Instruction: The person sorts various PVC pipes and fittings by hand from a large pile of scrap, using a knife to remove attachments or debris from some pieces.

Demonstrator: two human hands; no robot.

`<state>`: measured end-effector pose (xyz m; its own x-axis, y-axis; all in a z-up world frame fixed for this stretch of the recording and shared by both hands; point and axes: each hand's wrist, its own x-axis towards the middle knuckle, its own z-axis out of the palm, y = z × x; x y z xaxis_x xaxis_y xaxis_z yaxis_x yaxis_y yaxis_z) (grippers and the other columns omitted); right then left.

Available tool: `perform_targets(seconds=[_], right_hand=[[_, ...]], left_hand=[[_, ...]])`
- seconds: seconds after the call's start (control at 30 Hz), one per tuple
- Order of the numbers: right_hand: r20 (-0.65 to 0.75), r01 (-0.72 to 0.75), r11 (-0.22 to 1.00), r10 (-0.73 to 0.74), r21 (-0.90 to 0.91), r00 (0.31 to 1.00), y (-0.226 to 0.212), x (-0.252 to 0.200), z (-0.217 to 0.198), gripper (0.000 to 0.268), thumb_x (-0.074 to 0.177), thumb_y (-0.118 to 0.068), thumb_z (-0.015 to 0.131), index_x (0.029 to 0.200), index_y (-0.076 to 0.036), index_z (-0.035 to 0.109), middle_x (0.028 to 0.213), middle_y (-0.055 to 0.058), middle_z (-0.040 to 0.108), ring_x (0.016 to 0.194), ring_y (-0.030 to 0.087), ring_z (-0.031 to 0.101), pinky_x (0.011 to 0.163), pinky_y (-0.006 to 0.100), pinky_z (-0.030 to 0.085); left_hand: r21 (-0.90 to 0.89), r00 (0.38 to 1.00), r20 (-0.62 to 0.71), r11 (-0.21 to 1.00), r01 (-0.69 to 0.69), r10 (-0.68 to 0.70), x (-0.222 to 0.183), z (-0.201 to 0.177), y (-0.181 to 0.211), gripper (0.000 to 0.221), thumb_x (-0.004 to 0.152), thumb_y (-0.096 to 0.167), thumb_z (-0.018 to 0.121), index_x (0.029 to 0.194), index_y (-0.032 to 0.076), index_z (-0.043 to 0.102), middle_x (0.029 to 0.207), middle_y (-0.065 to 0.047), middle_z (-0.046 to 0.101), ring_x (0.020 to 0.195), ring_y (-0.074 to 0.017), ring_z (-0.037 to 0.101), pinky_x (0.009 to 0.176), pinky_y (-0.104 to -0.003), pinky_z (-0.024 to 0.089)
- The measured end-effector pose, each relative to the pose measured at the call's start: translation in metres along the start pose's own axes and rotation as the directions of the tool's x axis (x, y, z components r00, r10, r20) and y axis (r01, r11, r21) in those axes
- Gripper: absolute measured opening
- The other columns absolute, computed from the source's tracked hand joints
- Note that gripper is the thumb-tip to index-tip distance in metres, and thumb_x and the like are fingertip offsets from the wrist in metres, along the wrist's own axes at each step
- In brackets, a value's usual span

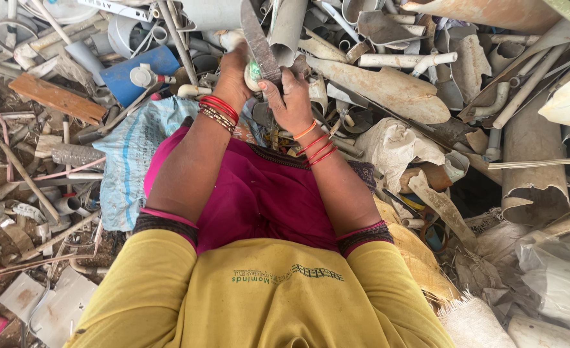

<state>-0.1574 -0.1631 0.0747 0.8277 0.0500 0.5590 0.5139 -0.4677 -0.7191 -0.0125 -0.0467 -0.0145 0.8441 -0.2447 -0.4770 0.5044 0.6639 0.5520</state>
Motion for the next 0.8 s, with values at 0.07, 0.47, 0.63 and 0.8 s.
perform_targets(seconds=[0.07, 0.47, 0.63, 0.8], right_hand=[[0.105, -0.334, 0.895, 0.317, 0.295, 0.942, -0.016, -0.003, 0.008, 0.036, 0.103, -0.03, 0.062, 0.12, 0.001, 0.063, 0.075, 0.009, 0.063, 0.057, 0.021, 0.056, 0.052, 0.032, 0.046], [-0.16, -0.031, 0.95, 0.084, 0.31, 0.984, 0.049, 0.003, -0.018, 0.041, 0.107, -0.03, 0.072, 0.126, 0.001, 0.054, 0.105, 0.012, 0.065, 0.09, 0.018, 0.062, 0.08, 0.038, 0.056], [-0.161, -0.295, 0.905, 0.256, -0.307, 0.953, 0.077, 0.009, -0.041, 0.061, 0.113, -0.052, 0.055, 0.134, 0.005, 0.051, 0.117, 0.022, 0.07, 0.11, 0.038, 0.069, 0.096, 0.051, 0.054], [-0.118, -0.476, 0.652, 0.514, -0.59, 0.85, 0.071, 0.014, -0.062, 0.048, 0.106, -0.042, 0.059, 0.135, -0.004, 0.061, 0.114, 0.025, 0.073, 0.109, 0.045, 0.068, 0.095, 0.054, 0.051]], left_hand=[[0.273, 0.826, -0.137, 0.823, -0.499, 0.547, 0.011, -0.007, -0.001, 0.037, 0.106, 0.03, 0.055, 0.118, -0.006, 0.055, 0.106, -0.017, 0.07, 0.093, -0.0306, 0.069, 0.081, -0.047, 0.06], [-0.194, 0.932, -0.198, 0.919, -0.342, 0.305, 0.057, -0.034, 0.012, 0.035, 0.1, 0.031, 0.051, 0.104, -0.004, 0.06, 0.086, -0.015, 0.067, 0.069, -0.0289, 0.069, 0.062, -0.045, 0.061], [-0.165, 0.941, -0.15, 0.93, -0.328, 0.305, 0.037, -0.019, 0.01, 0.035, 0.102, 0.032, 0.054, 0.114, -0.001, 0.052, 0.085, -0.014, 0.064, 0.069, -0.0278, 0.067, 0.061, -0.045, 0.061], [0.025, 0.872, 0.038, 0.872, -0.489, 0.488, 0.001, -0.011, 0.018, 0.045, 0.106, 0.039, 0.055, 0.135, 0.008, 0.041, 0.091, -0.014, 0.059, 0.075, -0.0279, 0.061, 0.064, -0.042, 0.056]])
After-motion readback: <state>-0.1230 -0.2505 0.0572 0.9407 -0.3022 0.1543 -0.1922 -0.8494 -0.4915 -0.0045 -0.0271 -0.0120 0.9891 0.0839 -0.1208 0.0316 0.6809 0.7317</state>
